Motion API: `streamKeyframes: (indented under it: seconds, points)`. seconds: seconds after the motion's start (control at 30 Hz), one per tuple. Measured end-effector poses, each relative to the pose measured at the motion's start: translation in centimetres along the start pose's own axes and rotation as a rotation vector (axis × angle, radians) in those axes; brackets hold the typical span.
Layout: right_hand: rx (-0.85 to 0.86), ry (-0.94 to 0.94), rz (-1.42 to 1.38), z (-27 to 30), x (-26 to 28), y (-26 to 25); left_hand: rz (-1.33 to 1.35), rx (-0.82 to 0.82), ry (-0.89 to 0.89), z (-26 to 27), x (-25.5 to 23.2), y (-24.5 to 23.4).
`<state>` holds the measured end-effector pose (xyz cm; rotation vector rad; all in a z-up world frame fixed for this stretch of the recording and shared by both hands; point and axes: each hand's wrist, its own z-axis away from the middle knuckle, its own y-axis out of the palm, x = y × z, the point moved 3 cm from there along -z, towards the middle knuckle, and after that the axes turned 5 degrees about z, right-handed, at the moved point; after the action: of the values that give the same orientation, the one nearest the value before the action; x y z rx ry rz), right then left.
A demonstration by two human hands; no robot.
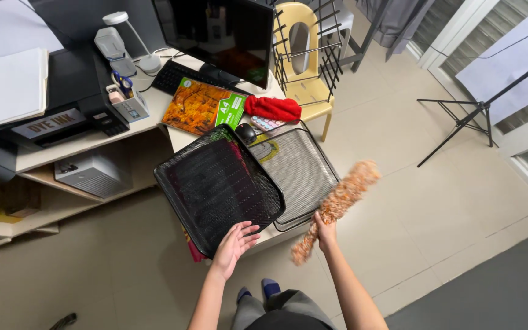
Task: The person uses a fluffy duster to clean several black mesh trays in an office setting. They pick up the trays from a chair and a desk, wipe them thoroughly, and place them back on the desk.
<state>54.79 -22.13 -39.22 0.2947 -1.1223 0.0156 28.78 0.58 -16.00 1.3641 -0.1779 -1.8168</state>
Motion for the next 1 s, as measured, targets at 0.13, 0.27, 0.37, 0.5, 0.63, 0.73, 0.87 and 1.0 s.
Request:
streamKeyframes:
  seconds: [0.13,0.27,0.37,0.5,0.63,0.73,0.87,1.0]
  points:
    - [-0.133,-0.2,0.338,4.5,3.4,0.7,-0.043,0.009,0.029,-1.0,0.2,-0.2]
    - [-0.18,-0.204,0.457,8.5,7.3,2.4,-0.29,-0.077,0.161,-2.9,1.4,-1.4]
    - [-0.143,-0.325,0.447,10.1,9.4,3.6,-0.499,-0.138,0.332,-2.9,1.1,-1.5]
    - [-0.043,-0.1,0.474,14.9,15.5,7.7,-0.886,-0.341,0.664,-1.2,-1.2,-0.9]
    - [0.088,-0.569,0.545,15.5,16.0,9.2,-1.145,-0.501,0.898,1.1,-3.3,-1.2]
    - [0.179,-0.353,0.683,16.6,16.3,10.9,-1.332,-0.751,0.843,2.3,-4.2,-2.2]
    - [0.439,-0.794,0.814,19.4,17.6,14.0,-1.228,-0.953,0.716,2.2,-2.4,-7.1]
    - [0.599,-0.766,0.97,20.0,15.6,15.3,-1.005,-0.889,0.562,0.9,-0.2,-11.9]
